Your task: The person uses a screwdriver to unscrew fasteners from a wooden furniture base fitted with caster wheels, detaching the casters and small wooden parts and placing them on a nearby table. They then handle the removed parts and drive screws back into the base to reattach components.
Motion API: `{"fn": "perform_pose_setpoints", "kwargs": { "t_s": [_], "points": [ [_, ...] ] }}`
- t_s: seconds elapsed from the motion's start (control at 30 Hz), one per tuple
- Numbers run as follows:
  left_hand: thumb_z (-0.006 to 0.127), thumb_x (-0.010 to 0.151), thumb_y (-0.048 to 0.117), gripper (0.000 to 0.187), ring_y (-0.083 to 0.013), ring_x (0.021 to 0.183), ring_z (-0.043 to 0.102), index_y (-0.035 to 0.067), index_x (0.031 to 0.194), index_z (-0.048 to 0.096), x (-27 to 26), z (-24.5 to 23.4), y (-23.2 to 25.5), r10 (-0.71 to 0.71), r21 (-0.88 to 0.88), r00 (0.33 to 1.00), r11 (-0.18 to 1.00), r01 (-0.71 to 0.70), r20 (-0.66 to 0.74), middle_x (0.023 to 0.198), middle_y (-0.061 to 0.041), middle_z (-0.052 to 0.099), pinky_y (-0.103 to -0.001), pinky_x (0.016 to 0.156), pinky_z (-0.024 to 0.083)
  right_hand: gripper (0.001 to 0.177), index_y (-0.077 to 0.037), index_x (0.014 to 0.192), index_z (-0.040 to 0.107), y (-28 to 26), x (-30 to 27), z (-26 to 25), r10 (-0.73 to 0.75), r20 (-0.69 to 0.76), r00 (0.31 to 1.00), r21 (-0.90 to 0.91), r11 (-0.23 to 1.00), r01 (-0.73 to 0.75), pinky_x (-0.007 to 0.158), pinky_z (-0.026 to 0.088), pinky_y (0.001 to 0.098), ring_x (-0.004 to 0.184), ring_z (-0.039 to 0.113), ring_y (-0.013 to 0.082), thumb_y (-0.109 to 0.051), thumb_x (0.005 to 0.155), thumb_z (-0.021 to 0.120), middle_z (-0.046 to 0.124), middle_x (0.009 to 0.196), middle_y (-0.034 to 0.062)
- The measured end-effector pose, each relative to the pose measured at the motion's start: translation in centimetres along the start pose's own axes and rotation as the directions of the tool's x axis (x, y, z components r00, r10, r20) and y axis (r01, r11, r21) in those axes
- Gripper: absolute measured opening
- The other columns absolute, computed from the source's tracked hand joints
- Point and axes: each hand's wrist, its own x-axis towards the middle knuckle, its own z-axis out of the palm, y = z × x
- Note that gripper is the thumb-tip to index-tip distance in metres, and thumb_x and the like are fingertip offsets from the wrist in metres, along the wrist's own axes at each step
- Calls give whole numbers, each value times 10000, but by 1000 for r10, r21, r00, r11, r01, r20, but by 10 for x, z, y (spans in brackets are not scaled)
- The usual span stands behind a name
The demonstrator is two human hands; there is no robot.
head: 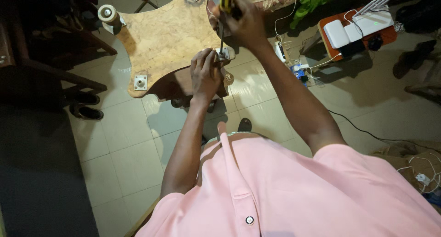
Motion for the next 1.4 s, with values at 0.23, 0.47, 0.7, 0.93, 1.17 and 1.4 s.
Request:
{"fn": "perform_pose_setpoints", "kwargs": {
  "t_s": [0.23,0.47,0.7,0.93,1.17,1.4],
  "points": [
    [771,937,147,426,-342,1334,514,3,1319,647,1,0,2,5,-22,1000,1000,-5,-13,1388,-131,607,-449,1159,422,355,-84,1090,725,41,23,27,485,306,819,319,759,-568,542,540,244,680,719,82,-432,1021,750,738,828,31],
    [753,946,126,419,-345,1337,515,-3,1331,651,1,0,1,-1,3,1000,1000,1,8,1393,-135,605,-449,1163,419,318,-73,1112,720,37,22,28,453,282,845,437,724,-534,582,567,244,744,721,74,-383,1046,748,715,842,-1],
    [760,957,131,414,-342,1351,503,-4,1330,645,3,0,3,1,-8,1000,1000,-1,-1,1406,-134,601,-450,1170,413,266,-72,1048,675,39,23,28,478,372,795,491,625,-606,565,474,240,664,636,55,-329,1072,739,657,801,-35],
    [741,961,128,435,-341,1358,502,27,1368,626,2,-1,4,-11,23,1000,1000,11,15,1425,-120,587,-443,1171,415,268,-51,1119,669,34,14,14,479,231,847,454,717,-529,600,506,231,718,635,78,-307,1084,743,693,890,4],
    [714,954,99,432,-344,1364,503,20,1369,625,0,-1,5,-27,-7,1000,1000,27,15,1424,-119,588,-447,1185,415,242,-49,1112,666,7,-26,-31,707,244,664,631,404,-662,629,616,290,716,709,138,-257,1007,733,737,898,66],
    [719,944,85,435,-352,1362,496,12,1361,620,2,-1,7,-11,4,1000,1000,11,0,1417,-131,585,-460,1181,407,183,-58,1111,647,-20,-54,-50,743,224,631,707,322,-630,732,648,327,799,748,179,-182,1004,728,724,983,88]
  ]
}}
